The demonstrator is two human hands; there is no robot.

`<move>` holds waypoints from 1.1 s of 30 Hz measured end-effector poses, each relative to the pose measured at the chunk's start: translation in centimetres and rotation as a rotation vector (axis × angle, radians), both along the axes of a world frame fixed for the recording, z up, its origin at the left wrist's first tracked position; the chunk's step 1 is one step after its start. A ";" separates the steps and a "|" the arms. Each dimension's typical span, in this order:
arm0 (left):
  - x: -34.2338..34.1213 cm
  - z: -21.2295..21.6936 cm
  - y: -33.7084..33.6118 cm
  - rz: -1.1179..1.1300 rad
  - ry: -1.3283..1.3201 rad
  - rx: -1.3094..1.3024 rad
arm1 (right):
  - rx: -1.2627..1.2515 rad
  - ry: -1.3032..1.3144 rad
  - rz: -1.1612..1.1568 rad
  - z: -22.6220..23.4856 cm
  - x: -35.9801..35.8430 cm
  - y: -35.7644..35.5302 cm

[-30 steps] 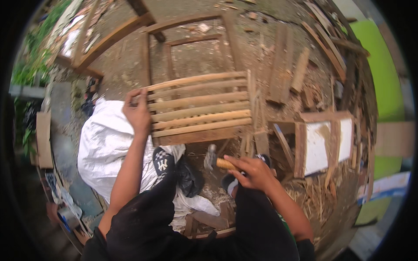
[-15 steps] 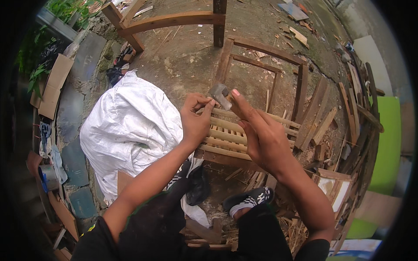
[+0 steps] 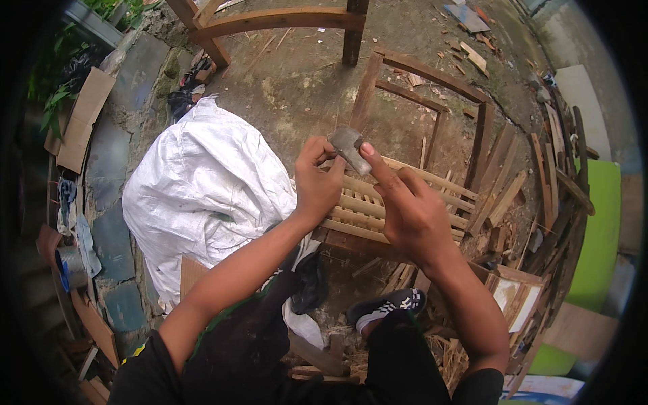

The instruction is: The person assembles a small wooden frame by hand, using a hammer to drive nails into slats and a saw to trim a piece of wood. The person works on the ground in a cluttered outdoor area.

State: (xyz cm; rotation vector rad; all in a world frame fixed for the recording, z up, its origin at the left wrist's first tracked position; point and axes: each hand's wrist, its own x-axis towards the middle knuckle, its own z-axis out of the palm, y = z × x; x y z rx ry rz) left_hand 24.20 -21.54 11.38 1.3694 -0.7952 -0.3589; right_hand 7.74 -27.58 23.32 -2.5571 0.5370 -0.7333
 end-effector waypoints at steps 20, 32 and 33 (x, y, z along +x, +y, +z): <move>-0.4 0.5 0.6 -0.002 0.061 0.076 | 0.052 -0.017 -0.040 -0.4 -0.9 -0.2; -0.7 1.0 1.8 -0.039 0.162 0.155 | 0.062 0.109 -0.010 -1.1 -1.6 0.0; -0.6 1.0 1.7 -0.064 0.159 0.167 | 0.066 0.101 -0.009 -1.1 -1.5 0.0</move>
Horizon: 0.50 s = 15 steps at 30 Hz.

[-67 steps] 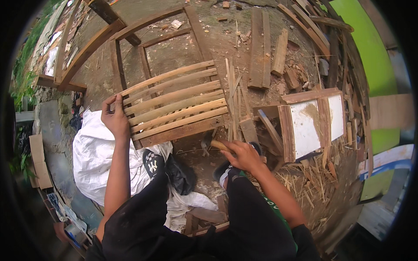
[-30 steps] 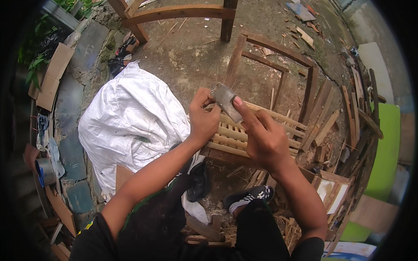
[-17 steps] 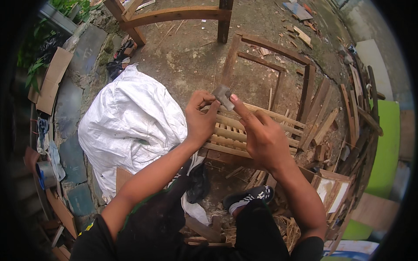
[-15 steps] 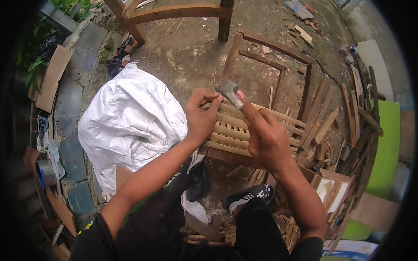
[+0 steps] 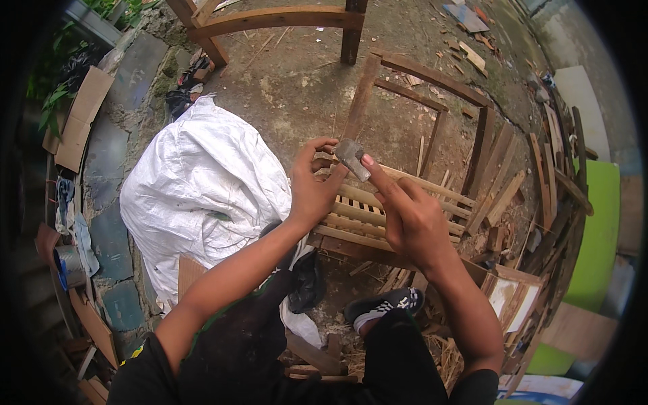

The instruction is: The person assembles a small wooden frame by hand, using a hammer to drive nails into slats and a saw to trim a piece of wood. The person works on the ground in a cluttered outdoor area.

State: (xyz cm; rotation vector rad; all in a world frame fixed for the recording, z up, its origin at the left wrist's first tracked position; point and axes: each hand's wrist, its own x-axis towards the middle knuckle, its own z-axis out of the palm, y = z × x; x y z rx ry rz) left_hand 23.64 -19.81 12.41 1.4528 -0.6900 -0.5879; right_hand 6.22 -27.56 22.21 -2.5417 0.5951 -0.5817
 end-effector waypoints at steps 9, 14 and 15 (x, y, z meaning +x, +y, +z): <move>0.5 -0.5 -0.2 -0.158 0.139 0.029 | 0.022 0.004 0.000 0.1 0.0 -0.1; 0.7 -0.4 -0.1 -0.206 0.194 0.038 | -0.095 -0.185 0.016 0.7 0.2 0.6; 0.9 -0.3 0.1 -0.216 0.198 0.051 | -0.110 -0.185 0.021 0.6 0.1 0.7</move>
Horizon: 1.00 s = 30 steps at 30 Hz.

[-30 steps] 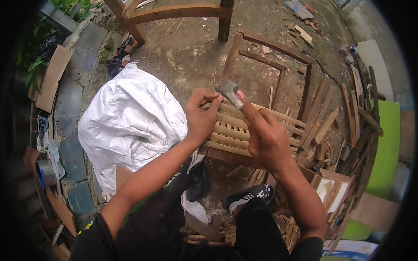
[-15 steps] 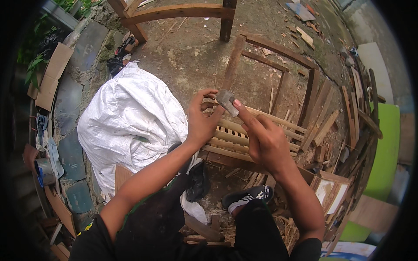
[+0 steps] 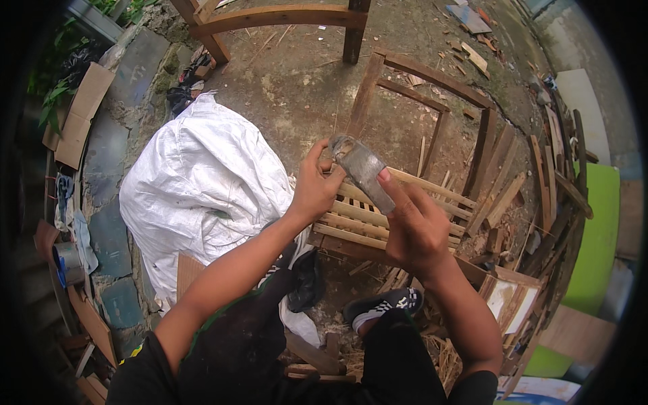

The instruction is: The person assembles a small wooden frame by hand, using a hammer to drive nails into slats and a saw to trim a piece of wood. The person works on the ground in a cluttered outdoor area.

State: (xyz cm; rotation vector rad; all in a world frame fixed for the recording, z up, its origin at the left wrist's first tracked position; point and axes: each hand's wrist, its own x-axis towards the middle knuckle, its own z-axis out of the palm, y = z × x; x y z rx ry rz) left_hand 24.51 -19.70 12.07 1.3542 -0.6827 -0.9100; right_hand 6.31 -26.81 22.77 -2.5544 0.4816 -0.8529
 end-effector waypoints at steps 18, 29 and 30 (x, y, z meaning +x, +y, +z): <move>-0.2 -0.7 -0.8 -0.004 0.074 -0.015 | 0.021 0.097 -0.036 0.4 0.0 -0.4; -0.2 -1.3 -0.5 -0.001 0.061 -0.050 | -0.019 0.022 -0.023 -1.3 -0.4 -0.3; -0.2 -1.0 -0.3 0.003 0.070 -0.041 | -0.044 -0.062 -0.033 -1.5 -0.5 -0.1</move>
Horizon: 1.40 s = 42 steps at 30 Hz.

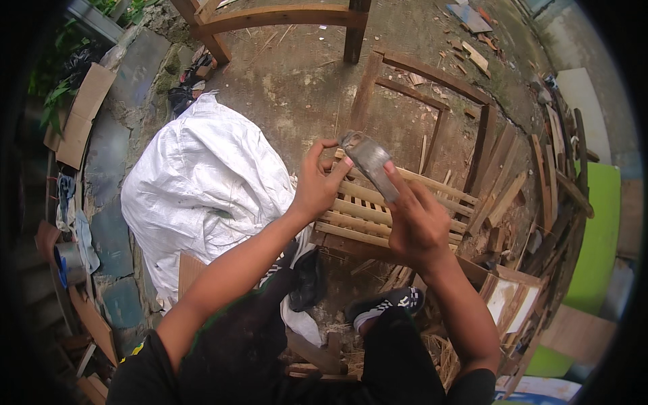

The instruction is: The person assembles a small wooden frame by hand, using a hammer to drive nails into slats and a saw to trim a piece of wood. The person works on the ground in a cluttered outdoor area.

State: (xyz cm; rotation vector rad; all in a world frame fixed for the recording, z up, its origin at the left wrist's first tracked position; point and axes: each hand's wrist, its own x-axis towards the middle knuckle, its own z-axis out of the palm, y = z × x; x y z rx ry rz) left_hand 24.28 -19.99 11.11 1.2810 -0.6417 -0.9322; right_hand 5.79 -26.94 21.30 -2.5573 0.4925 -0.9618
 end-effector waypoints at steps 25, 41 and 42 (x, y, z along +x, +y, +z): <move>1.1 -0.2 -0.1 -0.139 -0.233 0.118 | 0.053 0.136 0.061 -1.3 0.0 0.3; 0.7 1.4 0.1 -0.123 -0.038 0.097 | 0.054 -0.019 -0.040 0.1 0.0 -0.4; 0.7 1.4 0.2 -0.114 -0.043 0.094 | 0.090 -0.125 -0.069 -0.3 -0.5 0.1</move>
